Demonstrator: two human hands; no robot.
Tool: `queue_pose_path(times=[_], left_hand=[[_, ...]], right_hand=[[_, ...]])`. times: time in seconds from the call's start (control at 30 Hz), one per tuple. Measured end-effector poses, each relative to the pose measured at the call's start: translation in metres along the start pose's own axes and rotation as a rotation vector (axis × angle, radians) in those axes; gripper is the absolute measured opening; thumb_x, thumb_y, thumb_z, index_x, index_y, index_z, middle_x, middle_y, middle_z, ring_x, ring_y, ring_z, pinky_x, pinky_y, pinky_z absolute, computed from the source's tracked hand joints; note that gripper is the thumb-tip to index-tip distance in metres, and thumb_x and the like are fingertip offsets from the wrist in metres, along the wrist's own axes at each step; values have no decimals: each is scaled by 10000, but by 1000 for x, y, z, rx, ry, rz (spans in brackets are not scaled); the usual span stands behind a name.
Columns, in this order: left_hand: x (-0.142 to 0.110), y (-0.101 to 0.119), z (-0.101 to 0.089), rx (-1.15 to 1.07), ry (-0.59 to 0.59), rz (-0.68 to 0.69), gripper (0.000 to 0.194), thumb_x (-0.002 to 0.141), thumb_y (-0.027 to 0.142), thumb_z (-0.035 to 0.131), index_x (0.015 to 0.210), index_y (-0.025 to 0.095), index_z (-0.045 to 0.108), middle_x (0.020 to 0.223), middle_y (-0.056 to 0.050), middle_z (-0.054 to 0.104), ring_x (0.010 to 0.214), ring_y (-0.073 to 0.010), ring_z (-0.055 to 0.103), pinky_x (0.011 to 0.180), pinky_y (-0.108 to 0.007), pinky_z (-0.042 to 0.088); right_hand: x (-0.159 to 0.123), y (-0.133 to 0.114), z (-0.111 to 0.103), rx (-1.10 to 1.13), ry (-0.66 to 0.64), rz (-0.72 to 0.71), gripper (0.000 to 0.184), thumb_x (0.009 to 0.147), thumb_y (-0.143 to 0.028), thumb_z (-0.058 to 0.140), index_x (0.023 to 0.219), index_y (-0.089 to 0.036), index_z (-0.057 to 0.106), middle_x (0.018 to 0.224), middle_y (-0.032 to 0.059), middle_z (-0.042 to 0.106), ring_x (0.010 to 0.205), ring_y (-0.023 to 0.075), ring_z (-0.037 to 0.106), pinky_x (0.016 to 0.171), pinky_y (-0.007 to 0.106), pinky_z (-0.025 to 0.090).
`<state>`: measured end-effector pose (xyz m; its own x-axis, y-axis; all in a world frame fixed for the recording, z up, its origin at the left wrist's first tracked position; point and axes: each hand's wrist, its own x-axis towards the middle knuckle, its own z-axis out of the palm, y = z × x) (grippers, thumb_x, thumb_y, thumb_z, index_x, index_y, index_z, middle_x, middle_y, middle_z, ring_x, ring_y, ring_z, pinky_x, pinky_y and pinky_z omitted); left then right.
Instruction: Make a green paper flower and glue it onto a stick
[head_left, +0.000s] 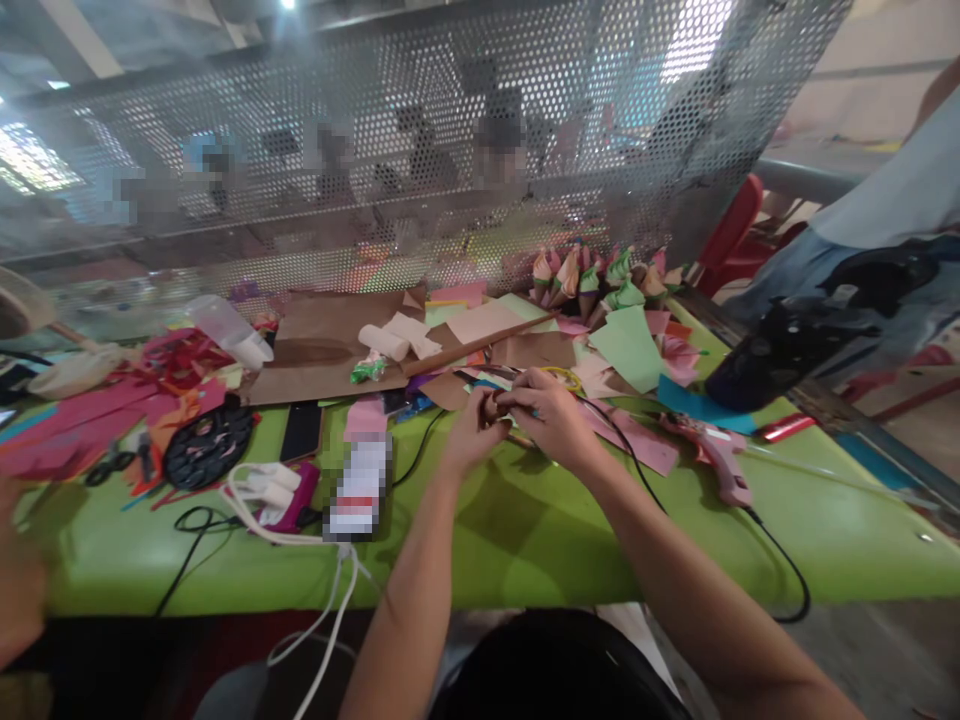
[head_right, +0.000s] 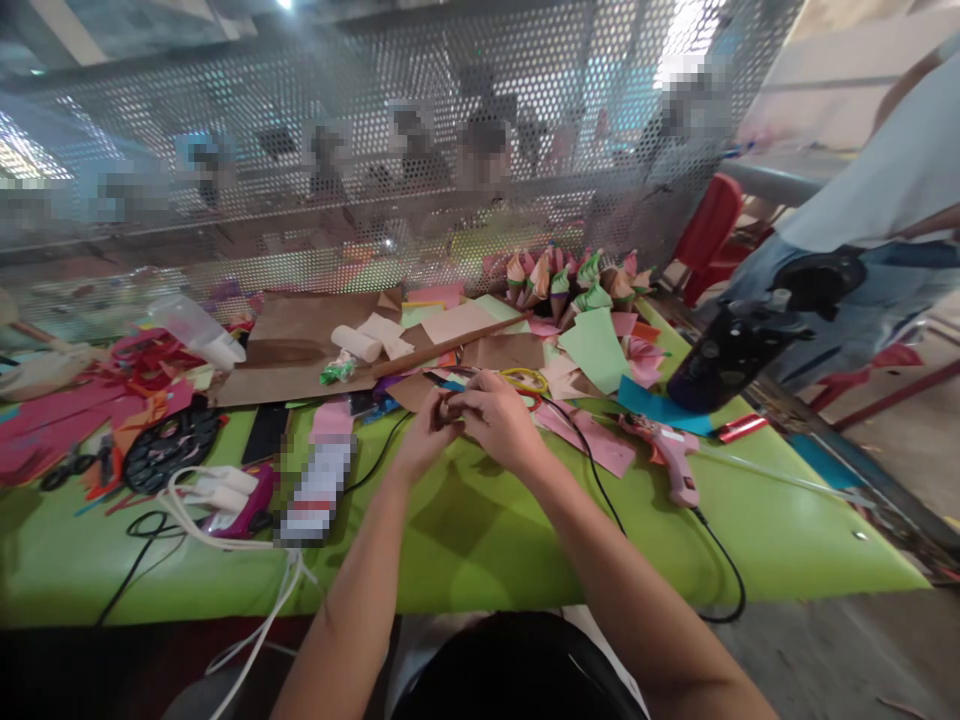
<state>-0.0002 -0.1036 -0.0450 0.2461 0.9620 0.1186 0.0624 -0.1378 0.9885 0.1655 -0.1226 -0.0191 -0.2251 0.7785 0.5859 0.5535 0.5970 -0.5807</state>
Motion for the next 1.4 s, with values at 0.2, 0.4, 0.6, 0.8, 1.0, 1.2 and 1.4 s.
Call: queue_pose_path(times=[0.2, 0.4, 0.6, 0.8, 1.0, 1.2, 1.4], left_hand=[[-6, 11, -1, -113, -54, 10, 213, 789, 430, 709, 877, 240, 663, 872, -11, 599, 840, -183, 523, 815, -275, 461], [-3, 7, 5, -186, 1, -38, 233, 759, 441, 750, 854, 242, 672, 919, -31, 639, 917, -202, 563, 864, -289, 480], [-5, 11, 3, -73, -44, 24, 283, 784, 477, 733, 799, 223, 611, 791, 13, 544, 809, -167, 498, 795, -256, 471], [-7, 13, 0, -126, -34, 17, 260, 760, 431, 741, 868, 226, 625, 871, 7, 583, 895, -179, 530, 865, -263, 471], [-4, 5, -2, -213, 13, 6, 236, 769, 415, 737, 899, 233, 662, 850, 8, 603, 831, -167, 521, 802, -259, 466], [-2, 0, -2, -324, 44, 19, 341, 865, 494, 642, 1047, 208, 679, 907, -19, 649, 781, -154, 536, 698, -257, 427], [-2, -1, -4, -243, 47, 26, 254, 925, 427, 587, 1012, 202, 668, 965, -20, 672, 875, -162, 575, 764, -257, 458]], right_hand=[[0, -3, -3, -24, 94, 53, 230, 790, -61, 633, 889, -237, 744, 897, 61, 702, 888, 246, 634, 829, 369, 489], [-3, -6, 3, -102, 260, 196, 77, 820, -227, 725, 864, -231, 662, 917, 75, 680, 826, 252, 633, 747, 364, 495], [-5, -15, 10, 41, 261, 153, 104, 869, -205, 631, 820, -253, 709, 855, 53, 728, 800, 222, 661, 738, 328, 518], [-5, -15, 9, 169, 180, 218, 156, 831, -207, 644, 919, -252, 764, 887, 46, 781, 747, 216, 692, 715, 326, 530], [-7, -21, 7, -84, 117, 9, 223, 896, -199, 583, 1002, -245, 774, 955, 86, 768, 872, 255, 682, 805, 376, 514], [-7, -24, 9, -183, 191, -42, 223, 931, -225, 584, 1032, -236, 782, 1073, 121, 667, 1018, 279, 629, 888, 413, 508], [-11, -27, 14, -342, 51, -45, 190, 923, -230, 597, 1024, -216, 757, 1279, 141, 642, 1116, 326, 582, 939, 485, 483]])
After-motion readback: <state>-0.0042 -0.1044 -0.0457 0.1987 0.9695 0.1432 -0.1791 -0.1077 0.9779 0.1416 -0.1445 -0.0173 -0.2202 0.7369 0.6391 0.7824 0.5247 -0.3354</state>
